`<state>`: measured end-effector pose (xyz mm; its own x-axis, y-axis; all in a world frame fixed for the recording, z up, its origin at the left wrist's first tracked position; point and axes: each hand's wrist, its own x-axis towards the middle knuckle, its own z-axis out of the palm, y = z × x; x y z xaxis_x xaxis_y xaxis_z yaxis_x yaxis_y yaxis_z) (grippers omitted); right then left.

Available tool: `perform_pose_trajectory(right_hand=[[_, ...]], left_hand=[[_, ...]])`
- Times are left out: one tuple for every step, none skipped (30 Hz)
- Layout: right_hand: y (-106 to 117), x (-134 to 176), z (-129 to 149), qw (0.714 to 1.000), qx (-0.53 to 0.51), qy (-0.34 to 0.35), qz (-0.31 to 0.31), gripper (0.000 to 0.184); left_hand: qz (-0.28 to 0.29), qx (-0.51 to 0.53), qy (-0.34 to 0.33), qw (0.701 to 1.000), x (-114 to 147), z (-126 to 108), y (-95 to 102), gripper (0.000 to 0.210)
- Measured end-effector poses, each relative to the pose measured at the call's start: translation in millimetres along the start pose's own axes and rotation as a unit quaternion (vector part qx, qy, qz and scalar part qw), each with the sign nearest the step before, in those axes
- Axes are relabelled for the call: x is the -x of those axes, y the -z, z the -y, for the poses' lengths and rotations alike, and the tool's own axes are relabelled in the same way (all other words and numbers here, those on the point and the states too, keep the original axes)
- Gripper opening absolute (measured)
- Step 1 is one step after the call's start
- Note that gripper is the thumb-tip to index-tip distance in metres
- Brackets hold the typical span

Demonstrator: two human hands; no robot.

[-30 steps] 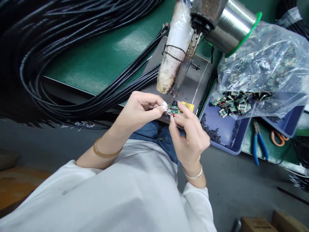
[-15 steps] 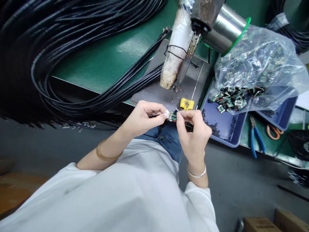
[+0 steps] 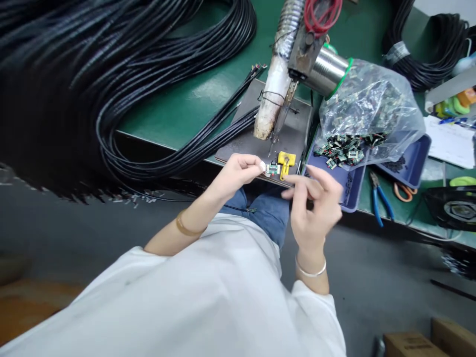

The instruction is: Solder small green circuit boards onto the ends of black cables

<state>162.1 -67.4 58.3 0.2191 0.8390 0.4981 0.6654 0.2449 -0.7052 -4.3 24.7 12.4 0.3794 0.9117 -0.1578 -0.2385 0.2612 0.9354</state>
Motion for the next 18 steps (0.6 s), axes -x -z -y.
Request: perform_pose_trajectory(right_hand=[[-10.1,-3.0,-2.0,1.000,0.008,-0.006,0.006,0.007],[-19.4,-5.4,-4.7,1.000,0.024,-0.004,0.012,0.006],[-27.5,-6.9,-7.8,0.999,0.040,0.003,0.016,0.005],[-34.4,-7.4,-11.0,0.999,0.045,0.011,0.024,0.005],[-40.0,-7.1,-14.0,0.998,0.047,0.021,0.032,0.004],[-44.6,-6.2,-16.5,0.998,0.045,0.029,0.039,0.004],[-48.3,-5.1,-18.5,0.998,0.042,0.035,0.042,0.004],[-51.3,-4.0,-19.8,0.998,0.040,0.039,0.041,0.006],[-53.7,-3.4,-20.5,0.998,0.040,0.040,0.037,0.007],[-55.6,-3.2,-20.6,0.998,0.040,0.038,0.030,0.008],[-57.0,-3.7,-20.2,0.998,0.038,0.035,0.023,0.009],[-57.9,-4.7,-19.6,0.999,0.036,0.032,0.019,0.010],[-58.4,-6.2,-18.7,0.999,0.032,0.030,0.019,0.010],[-58.6,-7.9,-17.7,0.999,0.027,0.028,0.021,0.010],[-58.6,-9.7,-16.6,0.999,0.022,0.028,0.023,0.010],[-58.4,-11.4,-15.6,0.999,0.018,0.027,0.025,0.009],[-58.2,-13.0,-14.6,0.999,0.015,0.026,0.026,0.009],[-58.0,-14.3,-13.8,0.999,0.014,0.025,0.027,0.009]], left_hand=[[-0.002,-0.002,0.005,1.000,-0.9,0.8,-0.6,0.021],[-0.003,-0.003,0.007,1.000,-1.7,1.7,-0.8,0.020],[-0.002,-0.002,0.009,1.000,-2.5,2.7,-0.6,0.020],[0.000,-0.001,0.009,1.000,-3.4,3.6,-0.1,0.019],[0.002,0.000,0.007,1.000,-4.3,4.5,0.5,0.018],[0.003,-0.001,0.004,1.000,-5.2,5.3,1.0,0.017],[0.002,-0.003,0.001,1.000,-6.1,5.9,1.4,0.017],[0.000,-0.007,-0.002,1.000,-7.0,6.3,1.7,0.016],[-0.003,-0.012,-0.006,1.000,-7.7,6.6,2.0,0.016],[-0.006,-0.018,-0.011,1.000,-8.4,6.5,2.1,0.016],[-0.010,-0.024,-0.015,1.000,-9.0,6.2,2.3,0.016],[-0.011,-0.032,-0.019,0.999,-9.4,5.5,2.5,0.017],[-0.014,-0.040,-0.025,0.999,-9.7,4.5,2.8,0.018],[-0.016,-0.048,-0.030,0.998,-10.0,3.1,3.1,0.018],[-0.019,-0.054,-0.034,0.998,-10.2,1.5,3.3,0.019],[-0.021,-0.059,-0.037,0.997,-10.3,-0.5,3.5,0.019],[-0.022,-0.063,-0.040,0.997,-10.4,-2.6,3.6,0.020],[-0.022,-0.067,-0.042,0.997,-10.6,-4.6,3.5,0.020]])
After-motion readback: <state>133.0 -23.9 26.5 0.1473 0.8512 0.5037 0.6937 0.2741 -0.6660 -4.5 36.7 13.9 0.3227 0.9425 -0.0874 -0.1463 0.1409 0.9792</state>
